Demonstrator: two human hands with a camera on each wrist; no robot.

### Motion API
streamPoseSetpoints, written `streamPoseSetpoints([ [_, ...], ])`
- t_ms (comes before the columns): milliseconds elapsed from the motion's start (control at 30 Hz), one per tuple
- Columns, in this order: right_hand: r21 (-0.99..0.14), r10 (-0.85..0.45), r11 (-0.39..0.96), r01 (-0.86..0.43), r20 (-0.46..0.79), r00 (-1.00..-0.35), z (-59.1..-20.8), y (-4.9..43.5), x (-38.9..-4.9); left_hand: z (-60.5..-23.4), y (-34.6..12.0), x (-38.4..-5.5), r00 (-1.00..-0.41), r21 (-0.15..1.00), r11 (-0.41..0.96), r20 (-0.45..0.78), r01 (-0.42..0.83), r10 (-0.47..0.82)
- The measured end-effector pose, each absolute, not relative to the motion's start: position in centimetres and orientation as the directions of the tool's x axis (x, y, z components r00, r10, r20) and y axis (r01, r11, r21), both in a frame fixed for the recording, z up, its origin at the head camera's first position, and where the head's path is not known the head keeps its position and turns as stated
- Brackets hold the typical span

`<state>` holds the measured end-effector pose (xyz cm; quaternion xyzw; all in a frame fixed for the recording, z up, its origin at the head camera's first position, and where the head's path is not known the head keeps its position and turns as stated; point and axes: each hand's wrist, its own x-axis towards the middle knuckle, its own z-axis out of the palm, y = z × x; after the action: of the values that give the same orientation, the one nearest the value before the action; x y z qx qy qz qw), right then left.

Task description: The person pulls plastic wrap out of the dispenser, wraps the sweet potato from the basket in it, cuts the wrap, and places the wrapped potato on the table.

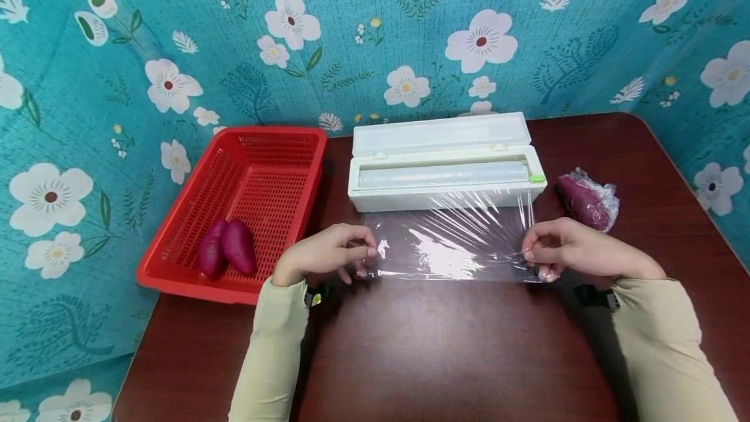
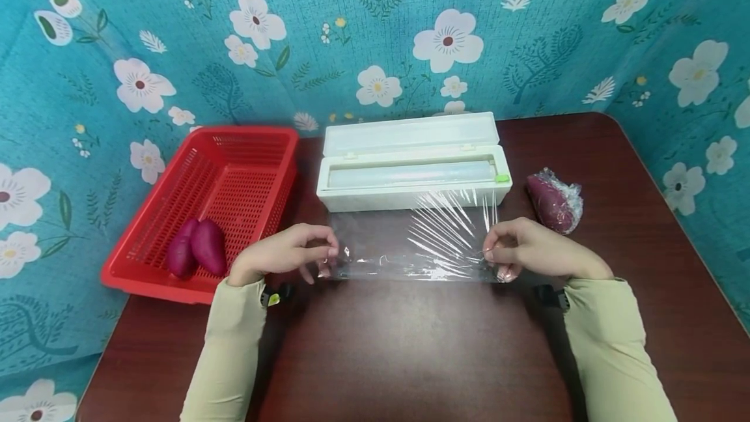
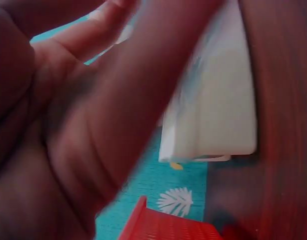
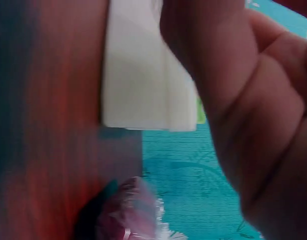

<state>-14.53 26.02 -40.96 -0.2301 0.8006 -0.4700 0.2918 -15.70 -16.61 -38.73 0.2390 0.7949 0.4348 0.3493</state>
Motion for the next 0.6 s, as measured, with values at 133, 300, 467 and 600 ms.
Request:
streamPoseSetpoints([
  [133,-0.869,-0.606,0.493,-0.040,-0.310,-0.733,-42.1,25.6,-14.8,-39.8,-16.0,-15.7,-0.616,0.808,0.582,-0.410,0.097,0.672],
  [300,-0.865,-0.606,0.500,-0.046,-0.311,-0.732,-42.9,25.1,-14.9,-40.6,-15.6,-15.4,-0.610,0.730,0.664,-0.455,0.163,0.649],
  [467,-0.856,-0.617,0.507,-0.098,-0.282,-0.735,-43.4,24.8,-14.6,-40.8,-15.1,-15.1,-0.618,0.657,0.694,-0.424,0.294,0.663],
  [600,-0.780,-0.623,0.572,-0.254,-0.210,-0.754,-43.7,24.6,-14.2,-41.0,-14.7,-14.9,-0.627,0.598,0.722,-0.424,0.348,0.653],
])
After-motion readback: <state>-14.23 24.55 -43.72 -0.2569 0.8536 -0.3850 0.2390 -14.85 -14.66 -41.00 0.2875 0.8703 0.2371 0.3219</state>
